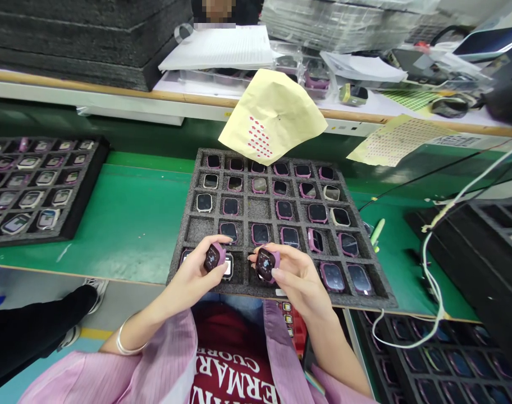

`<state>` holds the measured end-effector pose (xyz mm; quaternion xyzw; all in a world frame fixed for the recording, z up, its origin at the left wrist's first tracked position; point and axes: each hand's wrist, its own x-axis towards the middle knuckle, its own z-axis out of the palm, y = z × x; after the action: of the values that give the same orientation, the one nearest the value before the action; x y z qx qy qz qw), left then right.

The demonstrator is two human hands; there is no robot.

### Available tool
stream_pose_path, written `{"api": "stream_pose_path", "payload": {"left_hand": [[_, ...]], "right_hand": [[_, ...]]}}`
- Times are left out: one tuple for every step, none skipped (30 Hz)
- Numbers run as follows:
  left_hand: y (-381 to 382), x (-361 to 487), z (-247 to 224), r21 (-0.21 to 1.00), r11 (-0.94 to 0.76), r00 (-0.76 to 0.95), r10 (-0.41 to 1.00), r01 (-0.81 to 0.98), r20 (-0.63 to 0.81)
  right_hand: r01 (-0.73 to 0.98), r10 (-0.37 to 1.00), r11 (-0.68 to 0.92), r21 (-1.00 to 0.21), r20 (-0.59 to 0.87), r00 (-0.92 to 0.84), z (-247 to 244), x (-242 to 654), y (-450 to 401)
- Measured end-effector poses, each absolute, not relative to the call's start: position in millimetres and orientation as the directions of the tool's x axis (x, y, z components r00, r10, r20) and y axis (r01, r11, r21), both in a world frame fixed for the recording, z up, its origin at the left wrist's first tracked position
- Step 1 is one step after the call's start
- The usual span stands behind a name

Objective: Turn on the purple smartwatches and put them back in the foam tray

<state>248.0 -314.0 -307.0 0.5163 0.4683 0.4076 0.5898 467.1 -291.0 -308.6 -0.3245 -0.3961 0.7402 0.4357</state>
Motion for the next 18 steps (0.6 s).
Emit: {"api": "stream_pose_path", "payload": {"left_hand": [[-314.0, 247.7, -307.0, 0.991, 0.133, 0.235, 0.964, -0.007, -0.128], [-313.9, 247.4, -307.1, 0.991, 0.132, 0.240, 0.963, -0.017, -0.124], [-313.8, 247.2, -307.4, 0.991, 0.132, 0.246, 0.962, -0.023, -0.122], [-313.6, 247.0, -307.8, 0.991, 0.134, 0.251, 0.960, -0.025, -0.123], [-313.3, 247.0, -308.2, 0.990, 0.138, 0.257, 0.958, -0.024, -0.127], [-313.0, 247.1, -308.6, 0.990, 0.142, 0.260, 0.957, -0.023, -0.131], [-312.7, 247.4, -309.0, 0.989, 0.143, 0.262, 0.956, -0.022, -0.132], [-312.4, 247.8, -309.3, 0.990, 0.141, 0.262, 0.956, -0.024, -0.130], [-312.1, 248.4, -309.6, 0.990, 0.136, 0.260, 0.958, -0.027, -0.125], [-311.8, 249.0, -309.7, 0.991, 0.129, 0.256, 0.959, -0.031, -0.117], [-311.4, 249.5, -309.8, 0.992, 0.123, 0.252, 0.961, -0.033, -0.110], [-310.9, 250.0, -310.0, 0.992, 0.119, 0.246, 0.963, -0.033, -0.107], [-310.5, 250.2, -310.2, 0.993, 0.118, 0.236, 0.966, -0.027, -0.108], [-309.9, 250.2, -310.6, 0.993, 0.119, 0.226, 0.968, -0.015, -0.112], [-309.3, 250.0, -311.1, 0.992, 0.123, 0.221, 0.968, -0.003, -0.119], [-308.6, 249.5, -311.6, 0.991, 0.130, 0.223, 0.966, 0.004, -0.128], [-307.8, 248.8, -312.2, 0.990, 0.140, 0.228, 0.964, 0.004, -0.137], [-307.1, 248.0, -312.6, 0.989, 0.149, 0.233, 0.962, -0.003, -0.144]], "right_hand": [[-0.393, 0.904, -0.298, -0.870, -0.125, -0.409, -308.2, 467.3, -291.4], [-0.397, 0.905, -0.291, -0.871, -0.115, -0.410, -307.8, 467.4, -291.9], [-0.398, 0.904, -0.285, -0.872, -0.107, -0.413, -307.4, 467.5, -292.3], [-0.395, 0.902, -0.281, -0.875, -0.100, -0.419, -306.9, 467.4, -292.7], [-0.389, 0.900, -0.279, -0.878, -0.098, -0.424, -306.4, 467.2, -293.0], [-0.380, 0.898, -0.279, -0.882, -0.100, -0.428, -305.9, 466.9, -293.1], [-0.370, 0.897, -0.280, -0.886, -0.104, -0.429, -305.4, 466.6, -293.1], [-0.361, 0.895, -0.283, -0.889, -0.109, -0.432, -304.9, 466.2, -293.1], [-0.355, 0.894, -0.284, -0.891, -0.111, -0.435, -304.5, 465.7, -292.9], [-0.350, 0.892, -0.285, -0.893, -0.113, -0.437, -304.3, 465.4, -292.7], [-0.344, 0.890, -0.285, -0.895, -0.114, -0.441, -304.4, 465.0, -292.4], [-0.339, 0.889, -0.284, -0.897, -0.115, -0.442, -304.7, 464.8, -292.2], [-0.336, 0.891, -0.282, -0.898, -0.115, -0.440, -305.3, 464.6, -292.0], [-0.335, 0.894, -0.280, -0.900, -0.117, -0.432, -306.2, 464.6, -291.9], [-0.334, 0.900, -0.276, -0.901, -0.120, -0.418, -307.2, 464.7, -291.9], [-0.332, 0.907, -0.271, -0.903, -0.124, -0.403, -308.1, 465.0, -292.0], [-0.327, 0.914, -0.266, -0.907, -0.129, -0.385, -308.9, 465.4, -292.1], [-0.319, 0.921, -0.261, -0.911, -0.136, -0.366, -309.5, 465.9, -292.1]]}}
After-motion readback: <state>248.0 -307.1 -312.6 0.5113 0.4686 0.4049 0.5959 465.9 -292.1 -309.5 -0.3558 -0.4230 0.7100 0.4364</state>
